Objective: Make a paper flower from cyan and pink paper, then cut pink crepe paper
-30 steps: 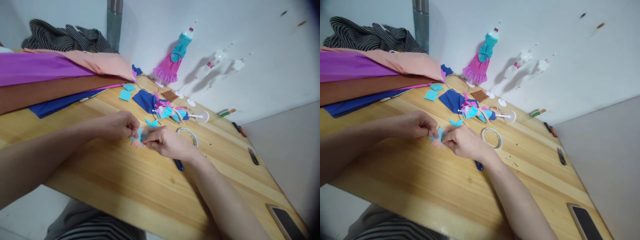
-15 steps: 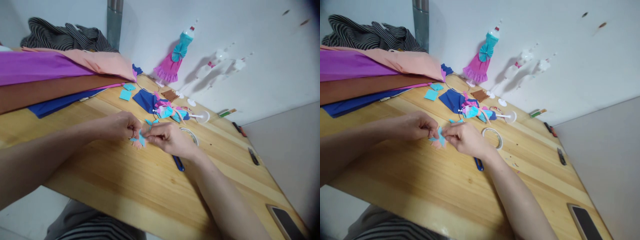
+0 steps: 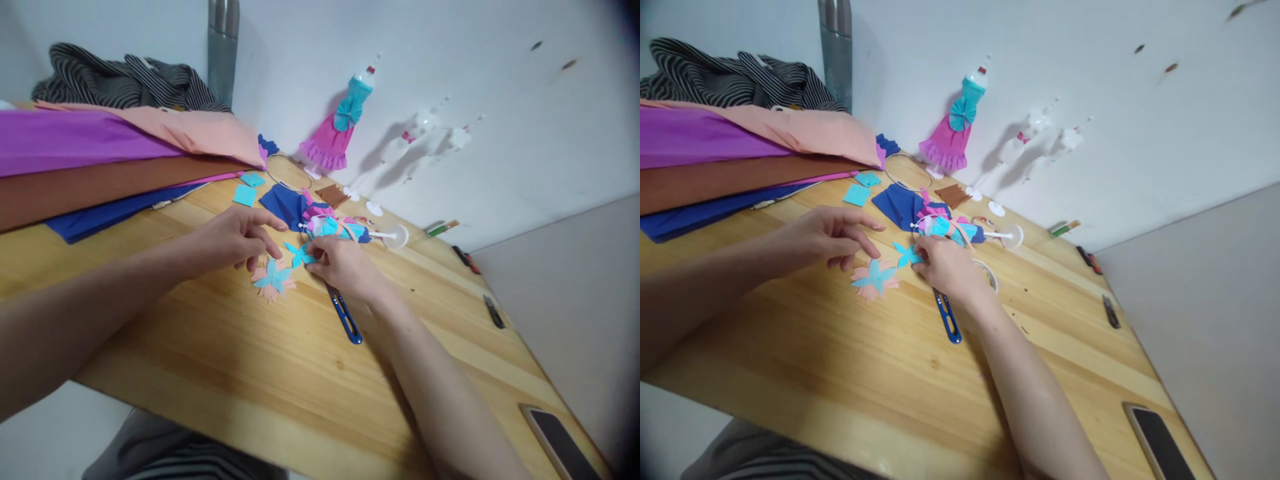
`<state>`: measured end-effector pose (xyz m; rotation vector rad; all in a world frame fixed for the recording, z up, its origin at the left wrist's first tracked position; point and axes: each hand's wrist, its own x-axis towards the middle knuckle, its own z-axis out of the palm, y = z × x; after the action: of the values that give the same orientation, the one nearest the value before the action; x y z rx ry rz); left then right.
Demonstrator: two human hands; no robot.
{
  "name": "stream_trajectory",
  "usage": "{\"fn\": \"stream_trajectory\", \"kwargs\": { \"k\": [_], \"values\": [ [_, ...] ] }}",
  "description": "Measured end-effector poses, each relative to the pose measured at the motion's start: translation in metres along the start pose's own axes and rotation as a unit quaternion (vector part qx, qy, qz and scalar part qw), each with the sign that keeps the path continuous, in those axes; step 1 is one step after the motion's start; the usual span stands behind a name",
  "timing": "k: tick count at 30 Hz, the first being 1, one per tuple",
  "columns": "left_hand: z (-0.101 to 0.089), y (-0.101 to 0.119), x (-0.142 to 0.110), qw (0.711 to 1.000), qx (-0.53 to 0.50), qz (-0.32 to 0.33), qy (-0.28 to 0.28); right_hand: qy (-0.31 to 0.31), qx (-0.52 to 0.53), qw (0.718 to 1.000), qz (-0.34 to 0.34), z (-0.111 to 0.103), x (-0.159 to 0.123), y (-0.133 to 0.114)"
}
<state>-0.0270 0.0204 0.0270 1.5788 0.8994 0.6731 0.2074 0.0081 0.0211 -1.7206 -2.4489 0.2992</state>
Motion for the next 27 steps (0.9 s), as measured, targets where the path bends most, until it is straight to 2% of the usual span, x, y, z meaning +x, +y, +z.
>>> {"fn": "stream_trajectory", "kwargs": {
  "k": [3,6,8,10,12,14,17,21,27],
  "values": [
    [0.0,-0.003,0.001,1.0,0.001,0.014,0.012,0.017,0.038,0.999,0.006,0.003,0.001,0.002],
    [0.001,-0.005,0.002,1.0,0.012,0.006,0.023,0.041,0.148,0.987,0.036,0.003,0.002,0.002],
    [0.002,-0.008,0.003,0.999,0.028,0.016,0.036,0.041,0.263,0.962,0.059,0.002,0.002,-0.001],
    [0.003,-0.012,0.005,0.996,0.053,0.04,0.064,0.021,0.374,0.924,0.073,0.002,0.001,-0.006],
    [0.005,-0.018,0.007,0.991,0.075,0.062,0.091,-0.005,0.452,0.888,0.085,0.003,-0.001,-0.013],
    [0.006,-0.023,0.009,0.991,0.061,0.075,0.09,-0.021,0.503,0.859,0.095,0.003,-0.003,-0.021],
    [0.009,-0.028,0.01,0.997,-0.02,0.063,0.047,-0.039,0.552,0.827,0.102,0.003,-0.006,-0.032],
    [0.008,-0.027,0.009,0.992,-0.121,0.043,-0.018,-0.055,0.582,0.804,0.108,0.002,-0.007,-0.039],
    [0.005,-0.021,0.007,0.993,-0.106,0.056,0.007,-0.047,0.595,0.794,0.116,0.003,-0.007,-0.039]
  ]
}}
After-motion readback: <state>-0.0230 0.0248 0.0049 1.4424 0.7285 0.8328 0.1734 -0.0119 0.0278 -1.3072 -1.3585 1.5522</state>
